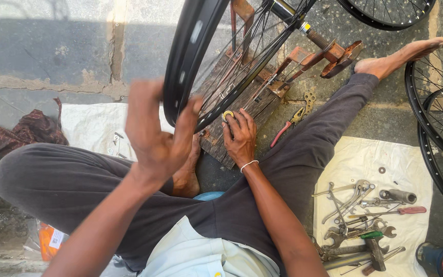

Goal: The person sits on the ground and works on a bicycle wheel mounted on a wooden stand. They use a small tool to adjust the spokes and rim of the wheel, rotating it periodically to access different sections. Various tools and another wheel are visible on the ground nearby.

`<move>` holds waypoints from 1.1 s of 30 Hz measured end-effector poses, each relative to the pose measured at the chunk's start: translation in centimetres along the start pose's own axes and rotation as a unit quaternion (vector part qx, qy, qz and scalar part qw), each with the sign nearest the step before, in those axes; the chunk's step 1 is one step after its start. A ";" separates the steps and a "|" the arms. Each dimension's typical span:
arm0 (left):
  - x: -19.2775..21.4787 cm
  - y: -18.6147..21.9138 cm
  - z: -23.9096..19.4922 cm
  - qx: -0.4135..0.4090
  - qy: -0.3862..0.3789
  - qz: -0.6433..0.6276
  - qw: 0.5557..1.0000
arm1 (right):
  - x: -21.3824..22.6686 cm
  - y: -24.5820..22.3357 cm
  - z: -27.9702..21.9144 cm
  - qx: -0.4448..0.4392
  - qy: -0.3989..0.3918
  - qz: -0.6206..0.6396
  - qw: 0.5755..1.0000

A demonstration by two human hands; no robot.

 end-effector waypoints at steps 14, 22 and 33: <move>-5.7 -9.0 -11.2 0.380 -0.095 -0.080 0.917 | -0.4 0.2 -0.1 -0.007 -0.007 0.008 1.000; -0.5 -4.4 -8.2 0.157 0.028 -0.172 0.972 | 5.1 -3.4 1.9 0.000 0.027 0.138 0.990; -0.1 -2.5 -1.4 0.104 -0.008 -0.271 0.957 | 19.8 -14.1 15.7 0.258 0.037 0.248 0.933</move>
Point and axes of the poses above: each hand's wrist, its own z-axis towards the middle knuckle, its own x-axis out of the back of the hand, y = z × x, the point moved 4 cm from there along z, towards the middle knuckle, and after that the axes turned 5 degrees about -z, right-handed, at the moved point
